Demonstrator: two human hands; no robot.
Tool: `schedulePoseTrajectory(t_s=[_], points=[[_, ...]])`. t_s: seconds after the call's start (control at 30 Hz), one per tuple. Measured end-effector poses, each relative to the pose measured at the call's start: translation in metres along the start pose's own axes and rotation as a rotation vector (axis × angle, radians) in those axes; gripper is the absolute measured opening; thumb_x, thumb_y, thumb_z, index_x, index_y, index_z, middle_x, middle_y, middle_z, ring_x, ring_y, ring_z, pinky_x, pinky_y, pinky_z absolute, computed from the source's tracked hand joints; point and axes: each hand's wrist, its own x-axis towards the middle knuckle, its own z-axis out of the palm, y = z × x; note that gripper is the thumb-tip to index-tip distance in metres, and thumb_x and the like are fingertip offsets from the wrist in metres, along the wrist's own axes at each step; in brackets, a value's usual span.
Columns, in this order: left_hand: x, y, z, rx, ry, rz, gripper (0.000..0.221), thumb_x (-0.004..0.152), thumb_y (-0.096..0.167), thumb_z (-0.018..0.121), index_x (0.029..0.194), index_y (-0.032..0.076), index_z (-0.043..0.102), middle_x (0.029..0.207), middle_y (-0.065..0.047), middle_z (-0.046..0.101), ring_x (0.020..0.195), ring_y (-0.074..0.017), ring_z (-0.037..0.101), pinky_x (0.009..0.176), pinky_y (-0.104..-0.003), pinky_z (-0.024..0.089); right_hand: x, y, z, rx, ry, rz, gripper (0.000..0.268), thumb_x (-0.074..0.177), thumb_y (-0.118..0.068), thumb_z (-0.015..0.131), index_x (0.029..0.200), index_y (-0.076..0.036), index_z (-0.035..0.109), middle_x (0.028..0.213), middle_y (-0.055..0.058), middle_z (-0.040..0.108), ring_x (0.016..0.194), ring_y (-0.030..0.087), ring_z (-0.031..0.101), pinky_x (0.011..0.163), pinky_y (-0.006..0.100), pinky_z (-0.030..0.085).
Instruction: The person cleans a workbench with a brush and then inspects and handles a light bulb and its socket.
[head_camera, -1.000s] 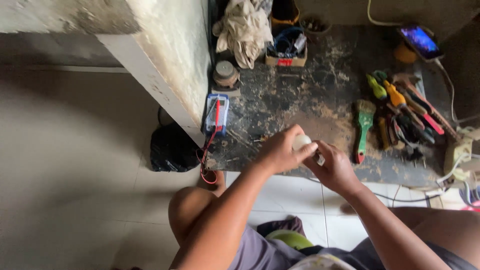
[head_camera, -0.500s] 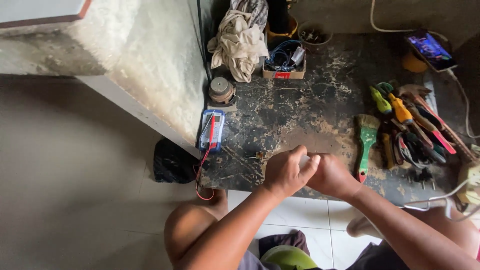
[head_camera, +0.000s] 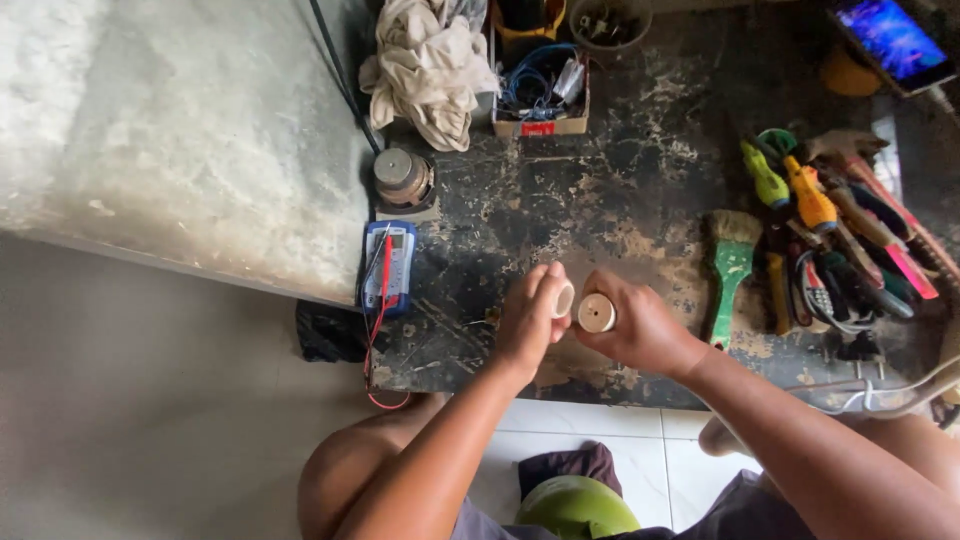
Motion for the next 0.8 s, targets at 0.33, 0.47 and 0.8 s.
schedulePoseTrajectory(t_s=[0.33,0.47,0.8], points=[[0.013,-0.028,-0.019,-0.186,0.065,-0.062,0.041,0.103,0.045,0.056,0.110,0.006,0.065,0.077,-0.013,0.066,0.060,-0.0125,0.057,0.047,-0.019,0.038,0.009,-0.029,-0.012,0.206,0.127,-0.326,0.046,0.073,-0.017,0.090,0.114,-0.011,0.070,0.101,0.014,0.072,0.094,0.039,0.068,0.080,0.048,0.054],[0.017,-0.020,-0.022,-0.083,0.102,-0.037,0.032,0.102,0.033,0.061,0.111,0.003,0.068,0.073,-0.018,0.065,0.046,-0.0154,0.057,0.041,-0.020,0.042,0.014,-0.018,-0.010,0.149,0.198,-0.289,0.046,0.075,-0.023,0.090,0.116,-0.017,0.072,0.105,0.008,0.066,0.085,0.029,0.064,0.074,0.040,0.054],[0.044,-0.050,-0.046,0.258,0.114,-0.114,0.034,0.098,0.045,0.064,0.115,0.017,0.071,0.101,-0.015,0.076,0.063,-0.0204,0.075,0.053,-0.026,0.058,0.025,0.005,0.012,-0.084,0.150,-0.063,0.044,0.082,-0.025,0.084,0.121,-0.021,0.065,0.104,0.009,0.064,0.086,0.043,0.070,0.069,0.058,0.057]])
